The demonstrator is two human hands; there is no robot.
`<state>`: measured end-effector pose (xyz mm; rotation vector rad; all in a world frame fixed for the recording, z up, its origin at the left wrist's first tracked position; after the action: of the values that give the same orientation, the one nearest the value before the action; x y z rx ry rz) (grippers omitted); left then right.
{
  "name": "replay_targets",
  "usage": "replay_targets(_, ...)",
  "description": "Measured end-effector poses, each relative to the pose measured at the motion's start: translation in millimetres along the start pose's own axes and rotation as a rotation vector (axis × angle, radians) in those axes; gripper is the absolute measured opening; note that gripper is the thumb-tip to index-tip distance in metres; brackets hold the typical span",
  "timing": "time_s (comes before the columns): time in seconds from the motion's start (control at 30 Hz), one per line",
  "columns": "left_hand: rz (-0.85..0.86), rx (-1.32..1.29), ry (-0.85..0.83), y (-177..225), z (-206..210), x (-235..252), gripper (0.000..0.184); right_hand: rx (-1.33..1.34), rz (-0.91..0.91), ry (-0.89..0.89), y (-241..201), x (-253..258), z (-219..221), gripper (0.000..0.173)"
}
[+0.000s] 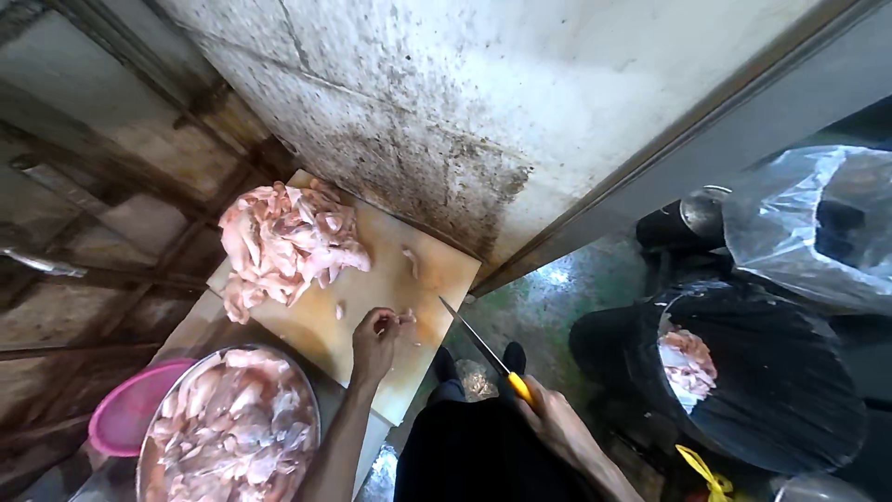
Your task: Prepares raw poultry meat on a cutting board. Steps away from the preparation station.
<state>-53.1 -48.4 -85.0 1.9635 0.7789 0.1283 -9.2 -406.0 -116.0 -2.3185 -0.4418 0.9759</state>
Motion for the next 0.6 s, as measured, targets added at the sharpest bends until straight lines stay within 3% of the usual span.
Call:
replay_targets(0.1, 0.071, -0.321, -0.035, 16, -3, 10, 0.013, -0.001, 0.008, 0.009, -3, 3, -4, 0.034)
replay_targets(0.17, 0.024, -0.456, -0.071, 1, 3, 11, 0.015, -0.009, 0.013, 0.016, -2, 3, -5, 0.034)
replay_targets(0.2, -0.047, -0.407, -0.074, -14, 5, 6, 0.015, -0.015, 0.012, 0.022, -1, 2, -5, 0.034)
replay_targets(0.27, -0.24, -0.011, -0.083, -48, 5, -10, 0.022, -0.026, 0.004, 0.041, 1, 1, -6, 0.033)
replay_targets(0.33, -0.323, 0.317, -0.02, -66, -1, -28, 0.026, -0.031, 0.006, 0.059, 3, 1, -7, 0.032)
replay_targets(0.47, -0.225, 0.412, 0.172, -51, -8, -31, 0.028, -0.022, 0.017, 0.053, 5, -2, -1, 0.031)
replay_targets(0.6, -0.22, 0.521, -0.064, -32, 10, -3, 0.044, -0.086, -0.007, -0.122, 5, 4, 6, 0.036)
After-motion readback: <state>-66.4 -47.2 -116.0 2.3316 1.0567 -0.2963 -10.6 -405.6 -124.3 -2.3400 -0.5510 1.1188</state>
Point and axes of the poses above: each hand's wrist, its own x-axis towards the middle knuckle, its own z-axis out of the palm, y = z × x, the point moved 4 cm from there along x, towards the middle knuckle, and after that the axes turned 7 degrees about x, right-handed, at the moved point
